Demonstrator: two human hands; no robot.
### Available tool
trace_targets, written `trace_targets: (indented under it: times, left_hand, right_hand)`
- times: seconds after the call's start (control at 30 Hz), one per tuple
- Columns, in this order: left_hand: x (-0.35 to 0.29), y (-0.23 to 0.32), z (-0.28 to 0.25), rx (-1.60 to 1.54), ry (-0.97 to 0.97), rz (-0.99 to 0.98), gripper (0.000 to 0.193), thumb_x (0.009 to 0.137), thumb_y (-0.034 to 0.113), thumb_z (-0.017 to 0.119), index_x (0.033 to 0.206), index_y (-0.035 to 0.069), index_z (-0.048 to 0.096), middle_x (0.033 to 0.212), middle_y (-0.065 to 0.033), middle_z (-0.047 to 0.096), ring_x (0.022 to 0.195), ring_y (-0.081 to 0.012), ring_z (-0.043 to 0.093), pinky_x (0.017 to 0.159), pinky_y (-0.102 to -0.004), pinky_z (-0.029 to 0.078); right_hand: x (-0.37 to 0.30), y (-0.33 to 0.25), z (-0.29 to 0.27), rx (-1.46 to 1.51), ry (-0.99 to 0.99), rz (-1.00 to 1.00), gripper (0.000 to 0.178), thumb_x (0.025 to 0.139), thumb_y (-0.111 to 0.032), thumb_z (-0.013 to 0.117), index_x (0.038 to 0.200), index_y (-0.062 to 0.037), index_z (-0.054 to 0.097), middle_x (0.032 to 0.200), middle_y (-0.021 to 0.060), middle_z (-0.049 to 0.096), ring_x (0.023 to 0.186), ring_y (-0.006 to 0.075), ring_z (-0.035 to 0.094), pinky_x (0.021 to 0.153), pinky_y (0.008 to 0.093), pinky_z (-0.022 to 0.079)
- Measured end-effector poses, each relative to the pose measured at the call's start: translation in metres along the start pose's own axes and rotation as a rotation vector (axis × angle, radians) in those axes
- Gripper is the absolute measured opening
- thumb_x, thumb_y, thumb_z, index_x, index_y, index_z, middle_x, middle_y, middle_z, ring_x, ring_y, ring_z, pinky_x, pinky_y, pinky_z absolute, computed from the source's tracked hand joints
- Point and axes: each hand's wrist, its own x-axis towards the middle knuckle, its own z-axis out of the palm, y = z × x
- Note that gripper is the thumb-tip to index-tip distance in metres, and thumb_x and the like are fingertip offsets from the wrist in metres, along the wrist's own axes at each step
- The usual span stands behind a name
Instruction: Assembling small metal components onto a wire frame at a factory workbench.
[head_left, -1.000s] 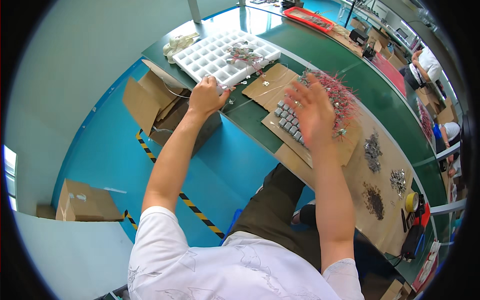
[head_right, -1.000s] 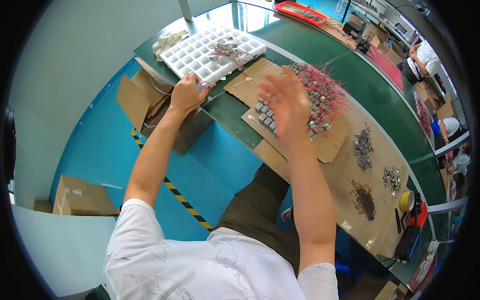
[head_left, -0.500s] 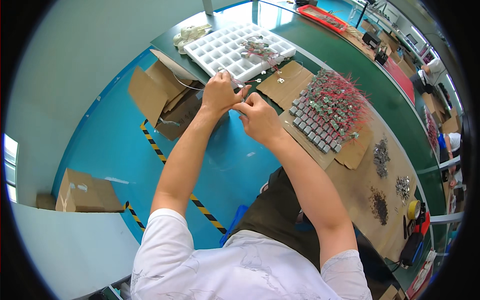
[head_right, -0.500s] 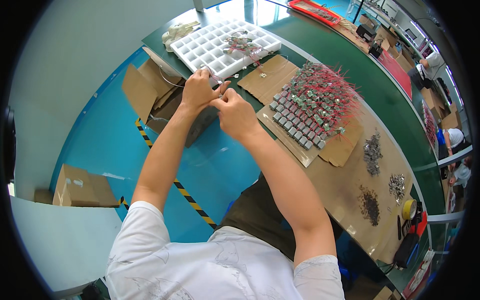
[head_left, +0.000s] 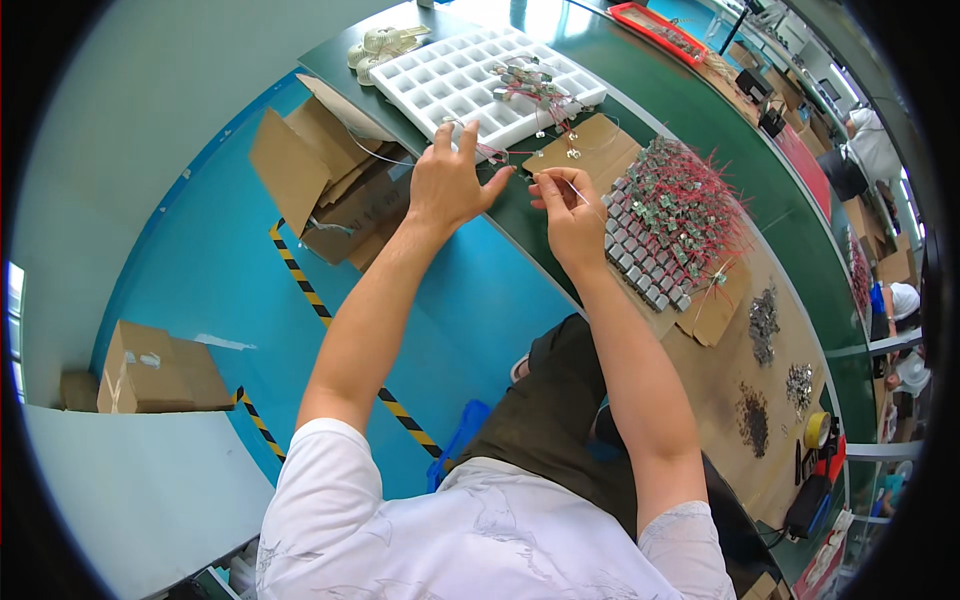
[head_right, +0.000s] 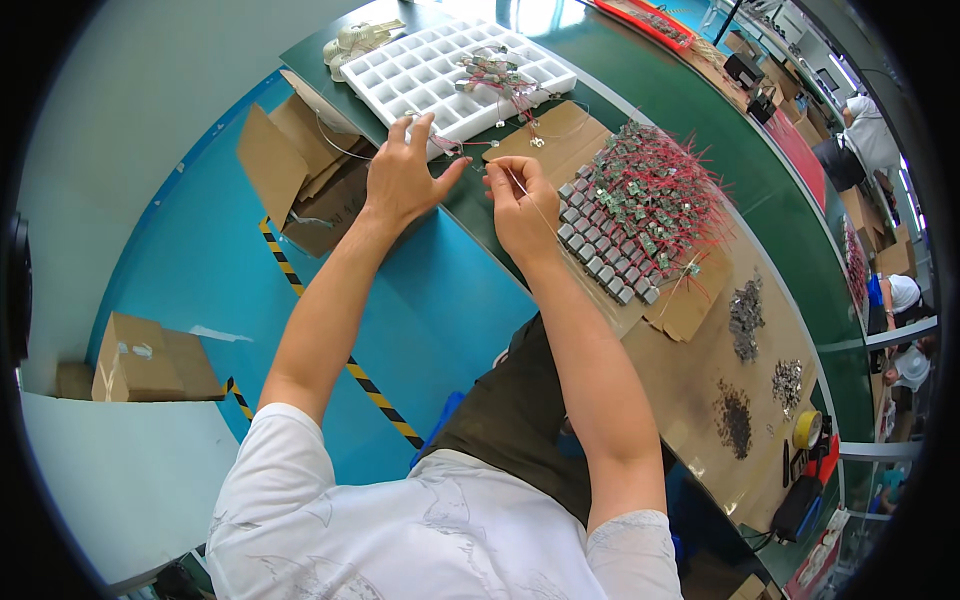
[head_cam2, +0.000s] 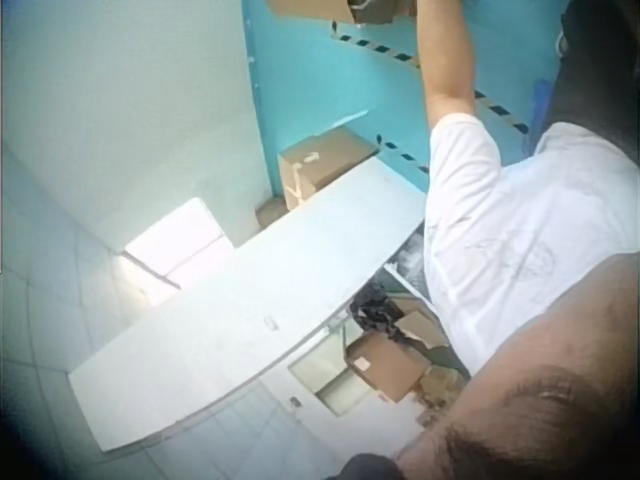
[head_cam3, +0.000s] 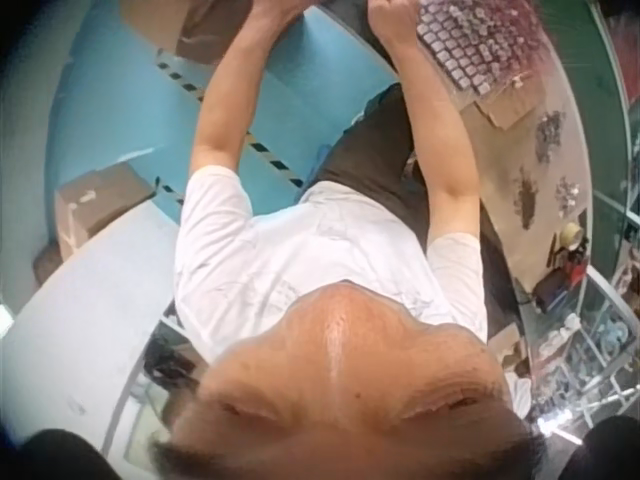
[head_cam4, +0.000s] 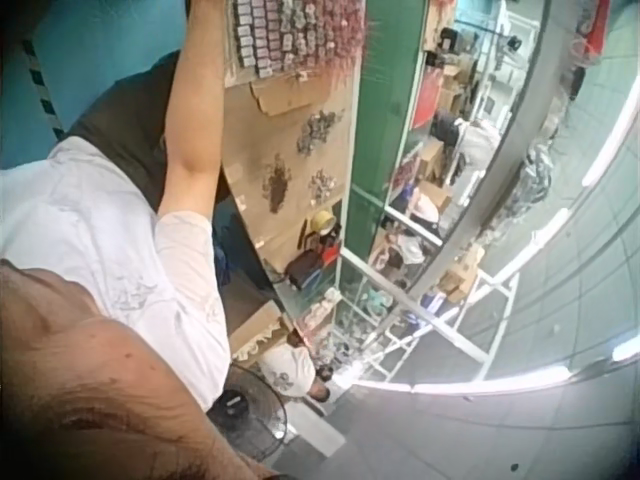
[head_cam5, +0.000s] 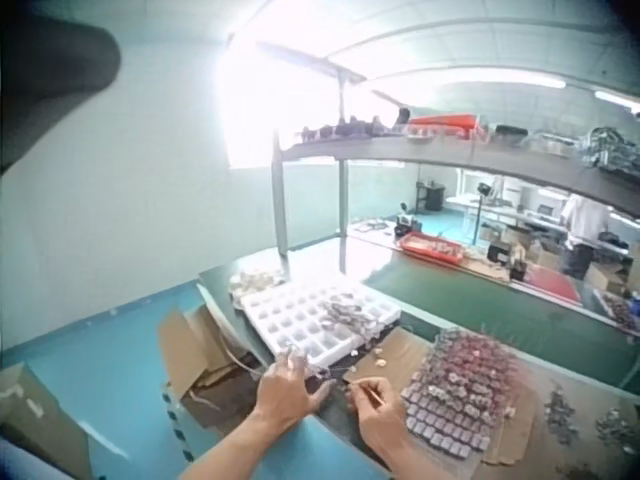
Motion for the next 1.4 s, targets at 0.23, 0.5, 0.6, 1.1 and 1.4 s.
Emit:
trace_targets:
  times: [0.23,0.5,0.6,1.1,1.4]
  left_hand:
    - [-0.013,0.009,0.001,-0.169,0.13,0.209,0.039,0.088,0.018,0.082,0.126,0.014,0.074,0.122,-0.0145,0.064,0.083,-0.0254,0.064,0.075,-0.0382,0.058]
    - [-0.013,0.0,0.011,-0.348,0.125,0.375,0.028,0.088,0.002,0.077,0.114,0.009,0.077,0.107,-0.0087,0.069,0.095,-0.0276,0.069,0.08,-0.0378,0.059]
    - [-0.016,0.0,0.014,-0.417,0.124,0.315,0.024,0.089,0.002,0.077,0.113,0.007,0.077,0.105,-0.0095,0.07,0.097,-0.0282,0.069,0.083,-0.0381,0.059]
    - [-0.017,-0.002,0.011,-0.517,0.082,0.293,0.021,0.09,0.002,0.076,0.11,0.007,0.078,0.104,-0.0108,0.068,0.097,-0.0292,0.069,0.083,-0.0397,0.06]
    - [-0.014,-0.01,0.014,-0.63,0.232,-0.148,0.021,0.1,0.006,0.072,0.12,0.003,0.077,0.107,-0.0115,0.069,0.088,-0.0184,0.074,0.072,-0.0305,0.061]
  right_hand:
    - [0.008,-0.006,-0.002,0.145,-0.067,0.038,0.014,0.105,-0.009,0.065,0.11,0.0031,0.066,0.099,0.0135,0.076,0.086,0.0179,0.075,0.075,0.0295,0.062]
    - [0.007,-0.013,-0.002,0.015,-0.093,-0.005,0.013,0.102,-0.008,0.069,0.111,0.0027,0.07,0.096,0.0101,0.077,0.082,0.0149,0.075,0.072,0.0283,0.062]
    - [0.004,-0.019,0.0,-0.1,-0.117,0.008,0.013,0.101,-0.008,0.072,0.109,0.0024,0.071,0.099,0.0102,0.076,0.085,0.0151,0.075,0.07,0.028,0.063]
    - [0.022,-0.017,0.005,-0.236,-0.18,-0.056,0.018,0.098,-0.018,0.075,0.103,-0.0005,0.076,0.084,0.0065,0.077,0.073,0.0119,0.074,0.06,0.0257,0.056]
    - [0.0,-0.023,-0.004,-0.348,-0.081,-0.031,0.01,0.1,-0.009,0.069,0.099,0.0006,0.071,0.093,0.0113,0.08,0.075,0.0138,0.076,0.062,0.0277,0.059]
